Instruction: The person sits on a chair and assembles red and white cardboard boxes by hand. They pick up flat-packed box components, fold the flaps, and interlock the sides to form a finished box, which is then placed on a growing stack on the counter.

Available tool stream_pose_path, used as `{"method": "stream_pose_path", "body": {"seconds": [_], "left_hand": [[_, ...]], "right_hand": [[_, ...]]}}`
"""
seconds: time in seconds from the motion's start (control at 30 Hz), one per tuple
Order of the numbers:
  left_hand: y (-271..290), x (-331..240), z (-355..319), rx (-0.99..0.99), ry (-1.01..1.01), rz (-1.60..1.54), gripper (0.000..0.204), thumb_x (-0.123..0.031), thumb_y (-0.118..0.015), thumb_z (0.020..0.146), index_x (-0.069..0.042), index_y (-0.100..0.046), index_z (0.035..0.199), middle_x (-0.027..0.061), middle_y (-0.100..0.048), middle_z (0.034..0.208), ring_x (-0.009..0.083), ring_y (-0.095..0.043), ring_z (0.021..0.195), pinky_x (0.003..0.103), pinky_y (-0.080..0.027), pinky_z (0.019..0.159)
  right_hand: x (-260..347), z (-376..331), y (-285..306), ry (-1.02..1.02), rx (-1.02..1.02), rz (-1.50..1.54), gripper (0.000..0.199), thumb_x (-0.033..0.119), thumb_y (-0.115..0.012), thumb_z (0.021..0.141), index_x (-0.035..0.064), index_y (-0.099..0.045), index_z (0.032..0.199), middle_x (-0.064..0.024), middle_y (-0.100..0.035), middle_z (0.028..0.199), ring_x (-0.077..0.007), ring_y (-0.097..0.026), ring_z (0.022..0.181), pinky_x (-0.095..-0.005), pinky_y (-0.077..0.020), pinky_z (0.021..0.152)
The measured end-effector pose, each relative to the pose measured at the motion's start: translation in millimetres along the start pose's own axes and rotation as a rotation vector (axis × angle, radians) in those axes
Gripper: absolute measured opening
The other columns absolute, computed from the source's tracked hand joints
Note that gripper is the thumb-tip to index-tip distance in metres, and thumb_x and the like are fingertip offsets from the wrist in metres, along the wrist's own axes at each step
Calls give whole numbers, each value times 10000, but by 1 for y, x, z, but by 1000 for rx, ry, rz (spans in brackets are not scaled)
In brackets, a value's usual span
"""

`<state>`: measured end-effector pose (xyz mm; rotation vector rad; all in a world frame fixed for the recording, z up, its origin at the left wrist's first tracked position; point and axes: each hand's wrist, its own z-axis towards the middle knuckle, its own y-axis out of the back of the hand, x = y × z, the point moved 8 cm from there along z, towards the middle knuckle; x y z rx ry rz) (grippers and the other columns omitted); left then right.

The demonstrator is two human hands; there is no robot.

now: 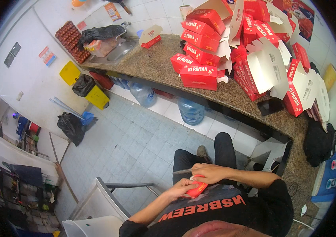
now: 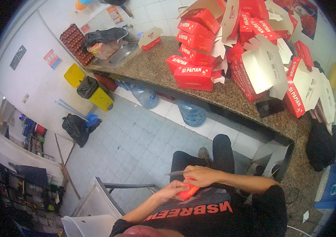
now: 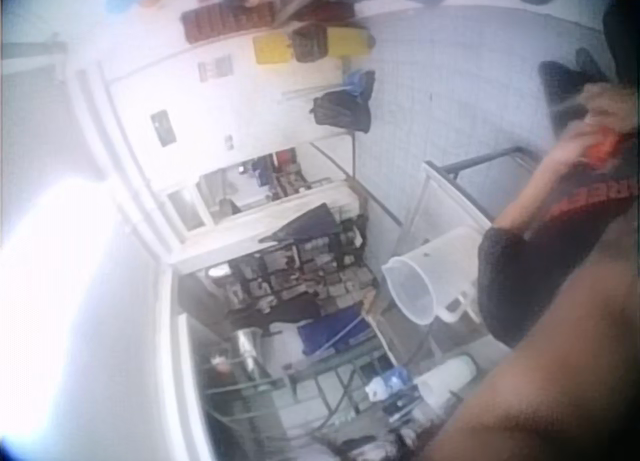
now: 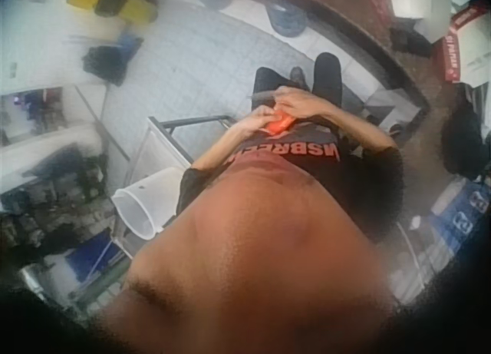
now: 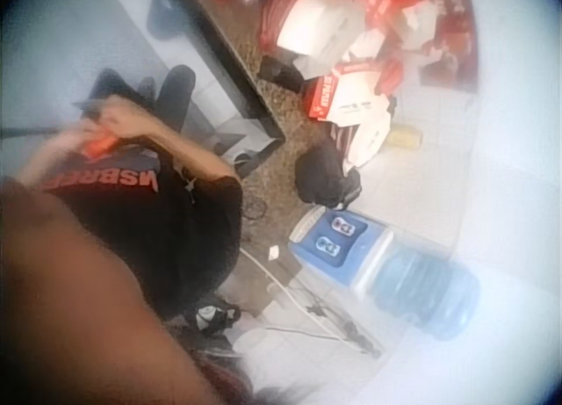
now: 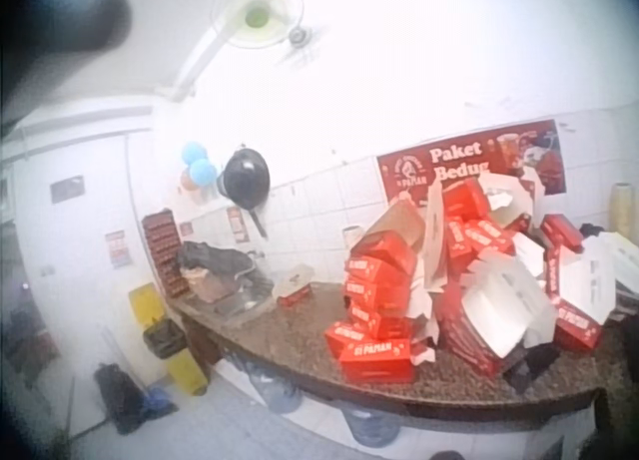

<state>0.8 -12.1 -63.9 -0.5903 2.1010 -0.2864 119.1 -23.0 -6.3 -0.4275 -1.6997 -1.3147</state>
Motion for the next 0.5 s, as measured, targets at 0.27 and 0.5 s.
{"method": "stream_pose_path", "body": {"seconds": [0.27,0.5], "left_hand": [[24,-33,-25,-149,-222,46,465,-430,-542,1040,-2,-719,1081,5,-707,900,55,-592,782,250,-492,688],[31,-53,-32,-409,-372,579,549,-505,-580,996,-50,-639,1299,41,-711,1145,125,-624,1036,293,-492,918]], "right_hand": [[-14,1,17,68,-127,80,331,346,-534,1007,34,-639,1029,-189,-620,1071,-364,-569,1073,-451,-470,883],[-4,-2,46,-128,-353,15,250,313,-631,962,74,-689,1003,-209,-629,1085,-368,-632,1031,-478,-486,885]]}}
